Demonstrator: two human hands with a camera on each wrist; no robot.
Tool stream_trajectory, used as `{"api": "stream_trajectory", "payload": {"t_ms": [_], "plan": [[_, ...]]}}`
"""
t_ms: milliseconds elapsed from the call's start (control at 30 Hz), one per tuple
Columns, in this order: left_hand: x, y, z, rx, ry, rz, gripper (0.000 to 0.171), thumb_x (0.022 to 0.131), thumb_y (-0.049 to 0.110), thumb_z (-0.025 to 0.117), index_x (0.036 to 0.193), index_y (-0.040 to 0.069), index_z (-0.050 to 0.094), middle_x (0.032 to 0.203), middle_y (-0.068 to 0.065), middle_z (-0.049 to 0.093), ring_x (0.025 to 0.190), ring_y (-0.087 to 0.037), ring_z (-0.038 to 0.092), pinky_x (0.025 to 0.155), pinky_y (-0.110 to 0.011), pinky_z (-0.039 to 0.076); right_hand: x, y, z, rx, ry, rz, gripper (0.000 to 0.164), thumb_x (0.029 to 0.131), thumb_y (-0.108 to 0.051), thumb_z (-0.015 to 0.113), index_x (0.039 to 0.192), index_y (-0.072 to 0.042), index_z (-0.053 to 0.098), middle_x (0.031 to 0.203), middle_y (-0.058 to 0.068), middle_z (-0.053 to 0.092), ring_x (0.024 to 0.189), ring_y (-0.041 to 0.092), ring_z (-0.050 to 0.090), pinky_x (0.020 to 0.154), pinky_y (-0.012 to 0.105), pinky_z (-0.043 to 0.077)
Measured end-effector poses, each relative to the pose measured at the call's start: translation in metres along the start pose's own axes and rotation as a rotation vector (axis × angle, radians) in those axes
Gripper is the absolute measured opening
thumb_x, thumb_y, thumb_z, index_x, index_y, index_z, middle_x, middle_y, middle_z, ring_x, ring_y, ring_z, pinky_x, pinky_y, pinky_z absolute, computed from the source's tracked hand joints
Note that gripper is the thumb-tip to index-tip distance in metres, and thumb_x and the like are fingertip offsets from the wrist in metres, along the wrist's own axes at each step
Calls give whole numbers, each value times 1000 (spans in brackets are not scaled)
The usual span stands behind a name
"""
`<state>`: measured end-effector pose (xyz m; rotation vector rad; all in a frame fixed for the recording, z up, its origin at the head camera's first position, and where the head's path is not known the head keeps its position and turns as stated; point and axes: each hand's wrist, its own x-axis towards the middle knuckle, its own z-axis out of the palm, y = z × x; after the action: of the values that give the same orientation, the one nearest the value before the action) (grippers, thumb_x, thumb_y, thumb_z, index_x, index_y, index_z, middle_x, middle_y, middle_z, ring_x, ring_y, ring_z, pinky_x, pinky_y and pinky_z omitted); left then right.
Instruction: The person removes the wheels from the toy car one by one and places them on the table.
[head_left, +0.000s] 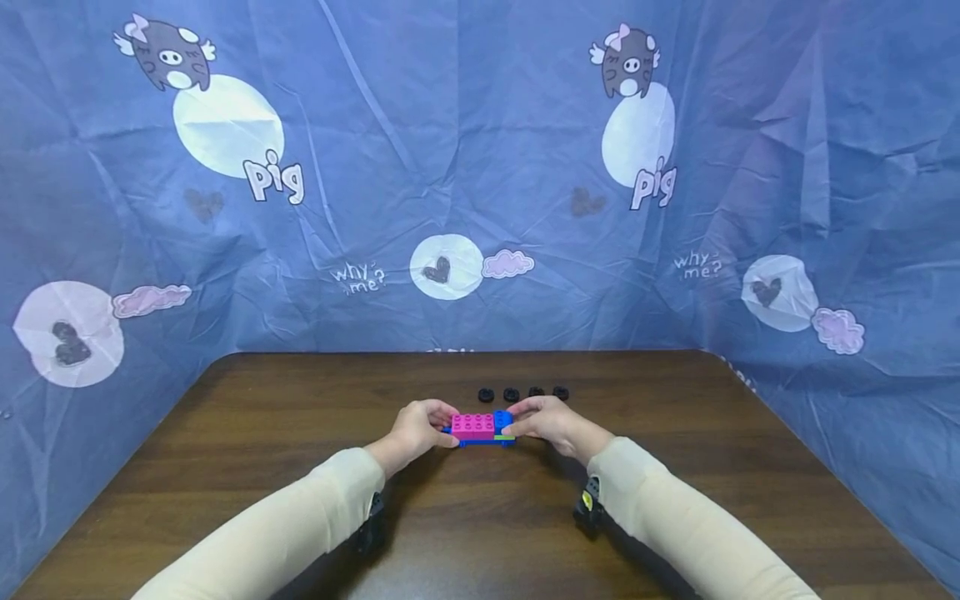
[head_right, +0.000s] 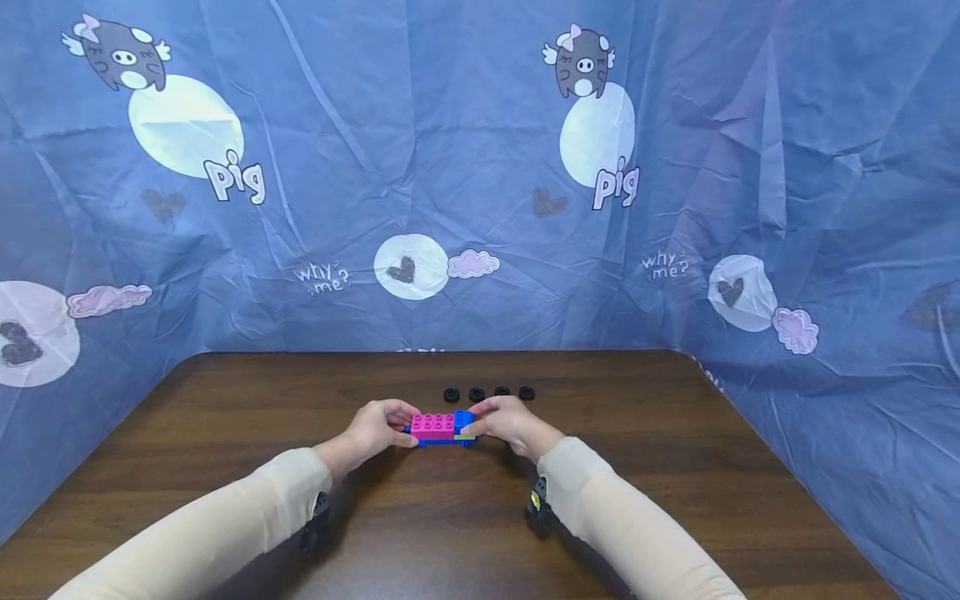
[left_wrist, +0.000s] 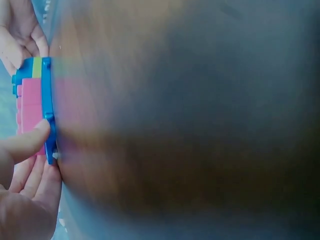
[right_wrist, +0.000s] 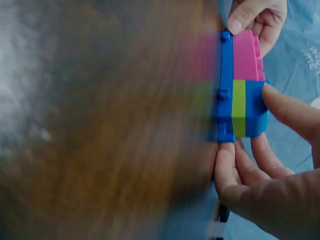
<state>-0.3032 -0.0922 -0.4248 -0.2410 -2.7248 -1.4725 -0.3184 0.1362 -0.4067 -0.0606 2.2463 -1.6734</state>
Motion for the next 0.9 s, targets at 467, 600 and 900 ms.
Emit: {"api": "stream_trajectory", "payload": {"t_ms": [467, 600, 900], "plan": [[4, -5, -9, -87, -109, -29, 46, 68, -4, 84, 109, -3, 66, 96, -12, 70, 89, -18, 63, 81, -28, 54, 7, -2, -8, 45, -104, 43, 48, 83, -1, 73, 126, 10, 54, 124, 23, 59, 101, 18, 62, 105, 40, 44], [9, -10, -14, -162, -195, -42, 49, 73, -2, 81, 118, -5, 62, 107, -16, 67, 98, -21, 62, 86, -25, 54, 10, -2, -12, 78, -92, 61, 45, 85, -3, 72, 125, 9, 55, 126, 23, 58, 102, 19, 63, 104, 40, 45], [19, -16, -26, -289, -385, -51, 55, 86, 9, 72, 132, -9, 48, 124, -22, 59, 107, -21, 59, 96, -33, 49, 9, -1, -27, 104, -86, 29, 48, 89, -8, 68, 129, 14, 50, 128, 24, 58, 115, 29, 59, 106, 43, 42]]}}
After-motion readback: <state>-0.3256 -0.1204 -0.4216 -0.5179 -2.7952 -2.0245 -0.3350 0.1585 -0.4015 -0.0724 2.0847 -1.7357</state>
